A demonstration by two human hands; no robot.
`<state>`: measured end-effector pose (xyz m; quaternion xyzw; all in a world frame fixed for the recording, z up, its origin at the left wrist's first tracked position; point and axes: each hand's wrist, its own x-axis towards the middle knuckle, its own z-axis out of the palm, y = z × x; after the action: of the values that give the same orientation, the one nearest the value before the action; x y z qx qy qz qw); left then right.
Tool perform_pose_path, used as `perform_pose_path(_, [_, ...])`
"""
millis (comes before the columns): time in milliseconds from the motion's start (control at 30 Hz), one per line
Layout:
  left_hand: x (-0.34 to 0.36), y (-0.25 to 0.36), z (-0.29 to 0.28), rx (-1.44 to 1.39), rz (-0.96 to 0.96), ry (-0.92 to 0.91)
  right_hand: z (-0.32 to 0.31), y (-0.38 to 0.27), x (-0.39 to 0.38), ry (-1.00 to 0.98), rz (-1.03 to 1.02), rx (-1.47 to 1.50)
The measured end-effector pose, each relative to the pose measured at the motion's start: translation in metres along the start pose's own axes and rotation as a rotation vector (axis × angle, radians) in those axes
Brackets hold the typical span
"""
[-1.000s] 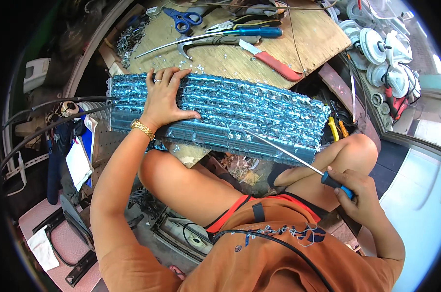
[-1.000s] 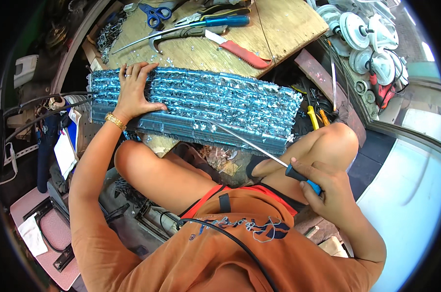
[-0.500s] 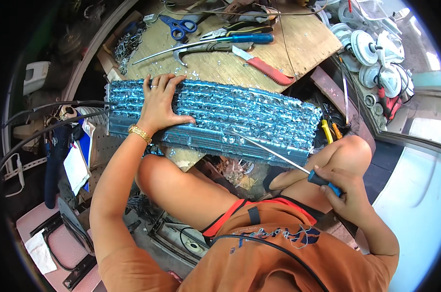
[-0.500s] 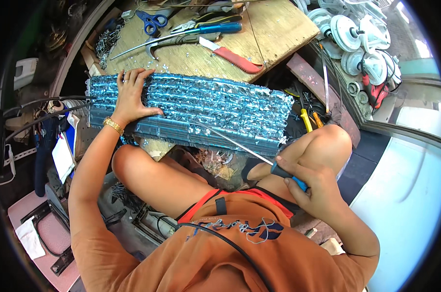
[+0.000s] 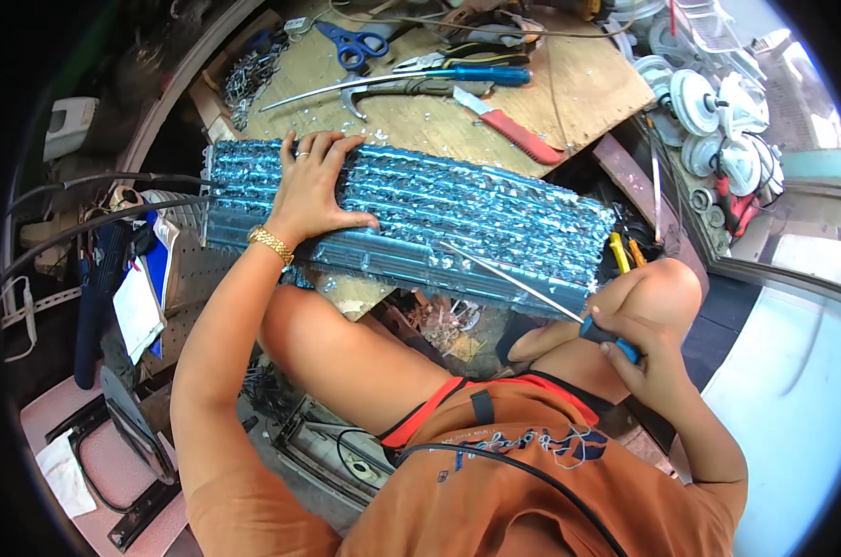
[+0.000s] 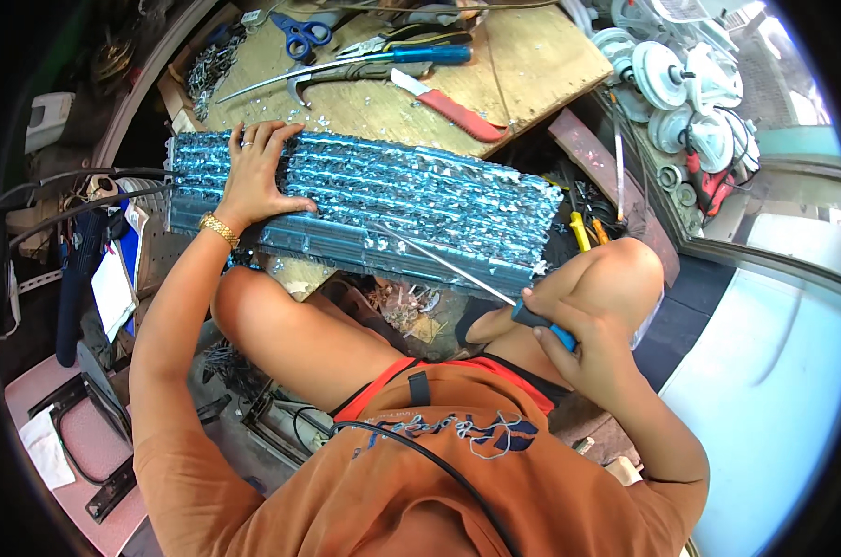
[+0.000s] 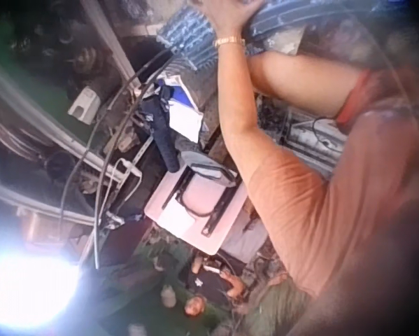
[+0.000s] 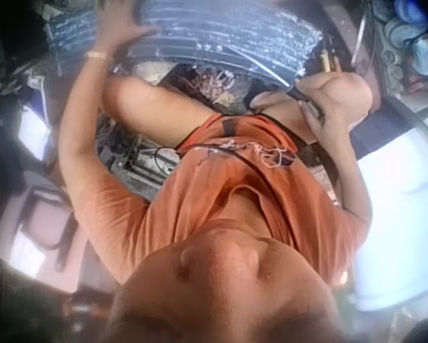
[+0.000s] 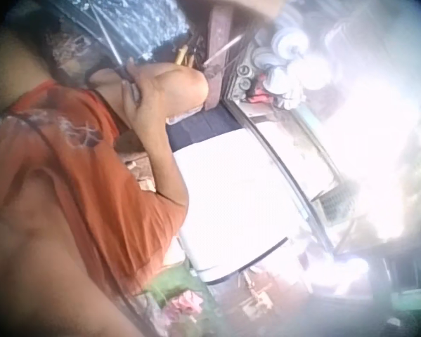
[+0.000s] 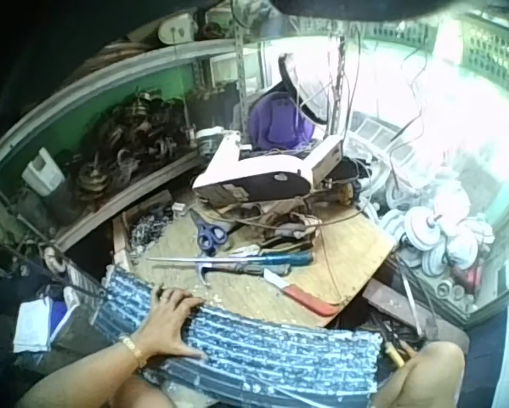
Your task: The person straightens the fins of an air conditioner evaporator coil using a flathead screwdriver by running the tip between the rows of blue aluminum fins.
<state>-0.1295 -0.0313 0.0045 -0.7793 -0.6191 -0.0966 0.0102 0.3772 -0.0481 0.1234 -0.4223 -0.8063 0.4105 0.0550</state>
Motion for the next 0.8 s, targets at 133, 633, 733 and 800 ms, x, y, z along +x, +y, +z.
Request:
perform_pose_path(133, [0.000,-0.001,-0.003,0.019,0.006,0.005,-0.019,-0.001,-0.015,0.074,-0.046,0.031])
perform_pose_path(633, [-0.001,0.004,0.000,0.009,0.010,-0.005,-0.007,0.013,-0.036,0.020,0.075,-0.112])
perform_pose_path(733, [0.001,0.009,0.001,-0.003,0.024,0.002,0.010,0.018,-0.043,0.076,0.143,-0.096])
perform_pose_path(800, [0.000,0.004,0.000,0.010,0.019,-0.019,0.023,0.013,-0.046,0.118,0.089,-0.072])
